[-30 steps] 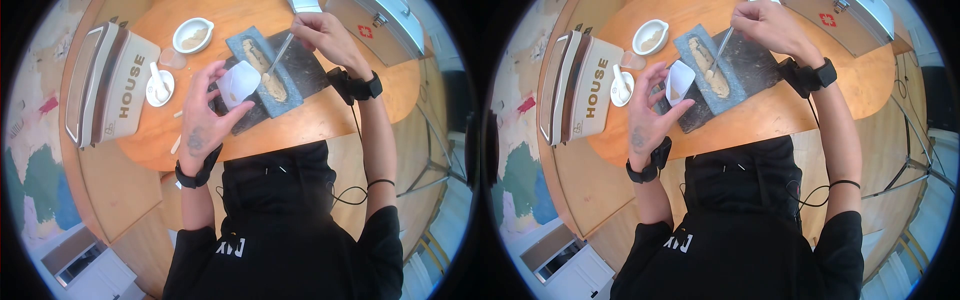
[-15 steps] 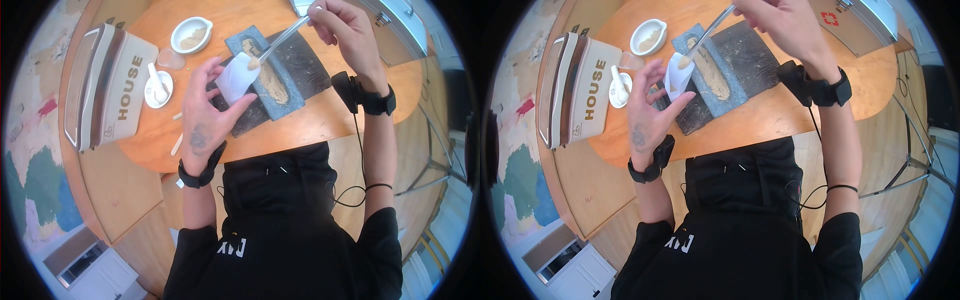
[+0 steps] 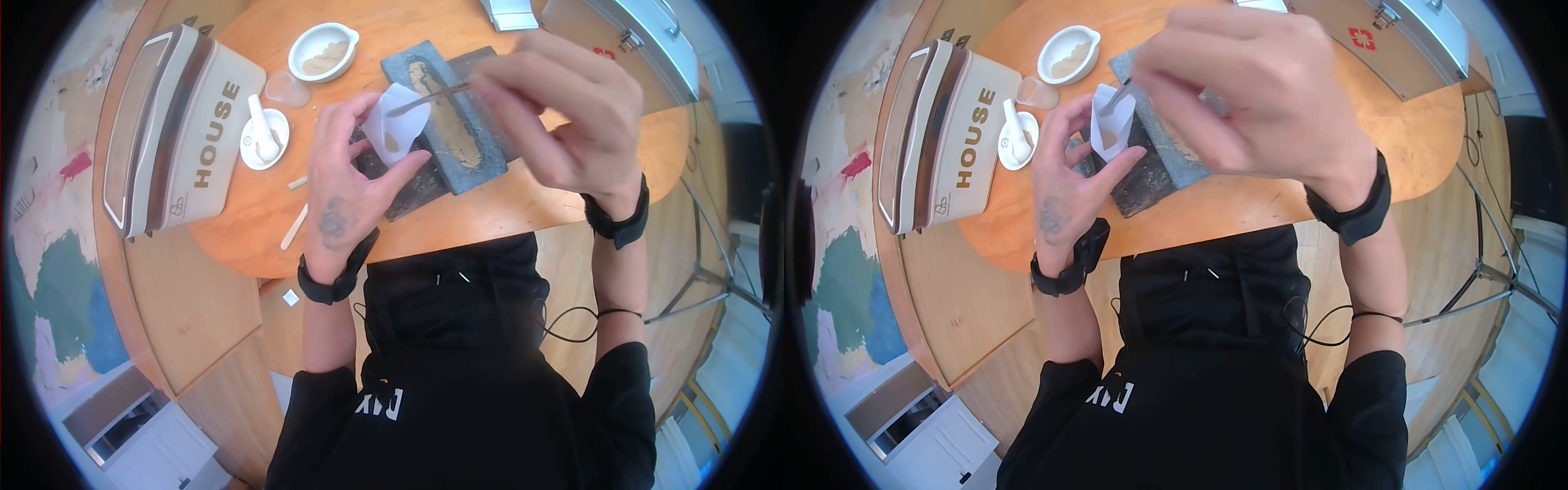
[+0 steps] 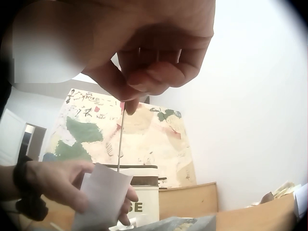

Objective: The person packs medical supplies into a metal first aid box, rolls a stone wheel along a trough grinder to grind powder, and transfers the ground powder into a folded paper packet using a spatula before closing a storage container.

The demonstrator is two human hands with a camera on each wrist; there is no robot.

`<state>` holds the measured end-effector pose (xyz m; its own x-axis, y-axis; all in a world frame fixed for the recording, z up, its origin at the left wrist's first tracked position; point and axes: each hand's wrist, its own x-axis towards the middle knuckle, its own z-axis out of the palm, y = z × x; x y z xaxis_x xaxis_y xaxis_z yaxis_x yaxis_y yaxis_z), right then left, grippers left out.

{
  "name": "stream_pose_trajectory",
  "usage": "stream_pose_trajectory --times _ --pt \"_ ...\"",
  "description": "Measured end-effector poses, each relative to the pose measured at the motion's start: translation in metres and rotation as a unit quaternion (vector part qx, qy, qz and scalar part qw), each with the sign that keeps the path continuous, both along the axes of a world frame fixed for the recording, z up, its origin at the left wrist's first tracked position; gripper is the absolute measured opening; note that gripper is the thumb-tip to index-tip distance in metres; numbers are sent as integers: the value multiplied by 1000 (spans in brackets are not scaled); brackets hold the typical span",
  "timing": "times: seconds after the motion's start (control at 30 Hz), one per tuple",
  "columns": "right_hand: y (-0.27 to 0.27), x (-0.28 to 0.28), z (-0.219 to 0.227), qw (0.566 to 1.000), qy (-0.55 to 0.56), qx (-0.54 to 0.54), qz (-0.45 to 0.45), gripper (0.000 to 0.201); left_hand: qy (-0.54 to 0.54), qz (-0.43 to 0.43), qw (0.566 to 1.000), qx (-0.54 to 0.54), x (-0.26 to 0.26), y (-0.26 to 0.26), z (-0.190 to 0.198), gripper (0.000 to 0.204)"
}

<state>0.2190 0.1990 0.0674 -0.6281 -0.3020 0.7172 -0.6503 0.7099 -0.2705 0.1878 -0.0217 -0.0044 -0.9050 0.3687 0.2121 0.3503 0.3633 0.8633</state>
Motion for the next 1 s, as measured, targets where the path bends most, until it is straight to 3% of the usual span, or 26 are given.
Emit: stream_pose_trajectory --times 0.1,0.27,0.37,0.5,0.73,0.83,1.0 --pt "13 2 6 998 35 -41 -29 8 10 4 1000 -6 -1 -5 -2 59" --pt "18 13 -12 997 42 0 -60 7 6 14 1000 -3 0 -8 -2 59" --pt "-1 36 -25 987 -11 -50 -154 15 9 19 1000 -17 -1 -11 -4 58" --pt "-11 55 -40 974 -52 -71 -210 18 14 12 999 -27 -2 -10 -6 58" --pt "-26 64 -62 933 -170 -210 -238 21 15 10 999 -27 -5 -6 -9 59" --pt "-28 64 -69 923 -208 -224 -234 22 12 13 1000 -19 -5 -6 -11 59" --pt "-29 58 -74 940 -177 -195 -218 20 0 12 1000 -28 -7 -5 -9 59"
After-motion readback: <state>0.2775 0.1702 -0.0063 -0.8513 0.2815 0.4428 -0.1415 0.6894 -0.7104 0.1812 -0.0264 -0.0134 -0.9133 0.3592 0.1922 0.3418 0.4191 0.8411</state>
